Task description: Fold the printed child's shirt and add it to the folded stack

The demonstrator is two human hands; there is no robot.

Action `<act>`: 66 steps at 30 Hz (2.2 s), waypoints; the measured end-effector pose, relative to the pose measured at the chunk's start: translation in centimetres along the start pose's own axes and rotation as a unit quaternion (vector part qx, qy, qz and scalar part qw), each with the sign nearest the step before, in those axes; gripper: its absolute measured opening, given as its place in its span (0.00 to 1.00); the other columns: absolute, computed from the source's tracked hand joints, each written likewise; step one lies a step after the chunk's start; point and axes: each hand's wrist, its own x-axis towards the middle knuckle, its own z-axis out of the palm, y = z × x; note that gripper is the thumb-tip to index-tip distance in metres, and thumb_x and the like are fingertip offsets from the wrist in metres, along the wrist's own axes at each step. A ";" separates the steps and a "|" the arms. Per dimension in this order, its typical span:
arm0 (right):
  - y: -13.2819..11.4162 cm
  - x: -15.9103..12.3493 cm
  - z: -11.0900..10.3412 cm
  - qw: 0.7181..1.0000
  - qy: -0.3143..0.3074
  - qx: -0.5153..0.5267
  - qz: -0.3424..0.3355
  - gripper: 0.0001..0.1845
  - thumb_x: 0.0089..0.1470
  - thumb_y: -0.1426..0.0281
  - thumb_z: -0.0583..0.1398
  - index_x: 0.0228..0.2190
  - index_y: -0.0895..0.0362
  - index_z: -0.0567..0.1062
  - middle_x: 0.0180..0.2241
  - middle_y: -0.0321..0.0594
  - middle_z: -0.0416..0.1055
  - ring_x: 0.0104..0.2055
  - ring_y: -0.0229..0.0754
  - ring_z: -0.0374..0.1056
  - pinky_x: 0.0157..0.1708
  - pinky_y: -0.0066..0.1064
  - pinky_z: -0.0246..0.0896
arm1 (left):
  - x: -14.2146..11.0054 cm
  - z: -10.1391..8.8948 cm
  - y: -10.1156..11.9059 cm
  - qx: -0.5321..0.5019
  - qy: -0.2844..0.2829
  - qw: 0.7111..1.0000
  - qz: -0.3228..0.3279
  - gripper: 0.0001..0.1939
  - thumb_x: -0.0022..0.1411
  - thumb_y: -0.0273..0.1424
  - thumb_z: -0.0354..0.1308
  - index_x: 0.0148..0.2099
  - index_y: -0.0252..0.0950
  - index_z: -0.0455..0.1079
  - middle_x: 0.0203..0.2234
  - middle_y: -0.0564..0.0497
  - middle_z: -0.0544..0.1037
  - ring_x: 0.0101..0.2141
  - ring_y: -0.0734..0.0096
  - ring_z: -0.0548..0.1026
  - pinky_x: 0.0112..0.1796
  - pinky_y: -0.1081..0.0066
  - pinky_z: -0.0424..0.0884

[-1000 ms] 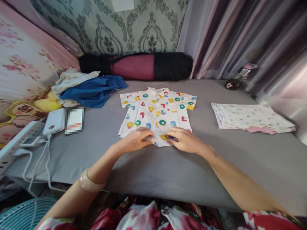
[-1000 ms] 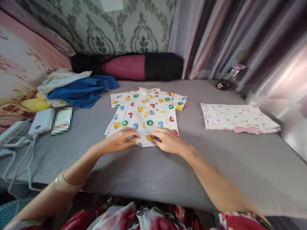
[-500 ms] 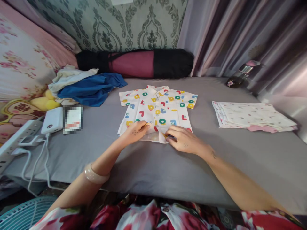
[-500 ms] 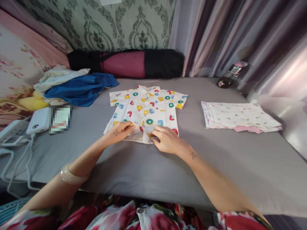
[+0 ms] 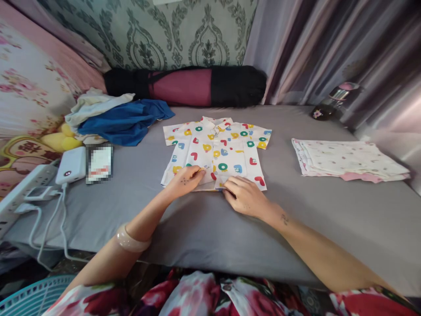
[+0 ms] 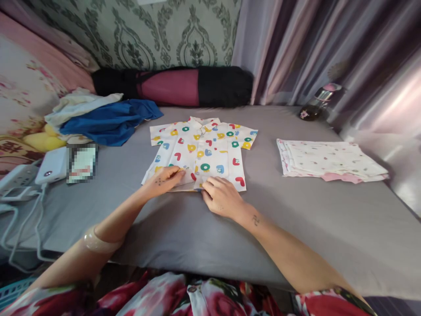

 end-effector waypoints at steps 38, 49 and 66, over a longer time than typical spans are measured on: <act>8.1 -1.4 -5.0 0.849 -0.112 0.303 0.418 0.14 0.56 0.60 0.59 0.25 0.57 0.69 0.15 0.33 0.68 0.14 0.29 0.57 0.15 0.22 0.45 | -3.5 -4.7 -6.3 -0.159 0.046 0.955 -0.246 0.40 0.49 0.53 0.60 0.59 0.34 0.62 0.24 0.52 0.75 0.24 0.64 0.72 0.22 0.71 0.65; 8.2 -2.0 -6.6 0.895 -0.084 0.159 0.409 0.18 0.53 0.55 0.59 0.22 0.55 0.72 0.19 0.39 0.73 0.18 0.37 0.65 0.20 0.28 0.56 | -2.2 -6.1 -8.1 0.088 0.063 0.981 -0.160 0.33 0.53 0.51 0.56 0.56 0.38 0.65 0.30 0.48 0.77 0.33 0.55 0.75 0.33 0.63 0.70; 11.8 2.7 -2.9 0.979 -0.012 -0.157 0.133 0.31 0.66 0.56 0.43 0.64 0.55 0.56 0.67 0.47 0.46 0.69 0.56 0.37 0.63 0.63 0.28 | 18.6 4.0 4.1 0.211 -0.098 0.957 0.175 0.24 0.69 0.35 0.42 0.64 0.34 0.55 0.65 0.41 0.57 0.64 0.63 0.53 0.61 0.64 0.49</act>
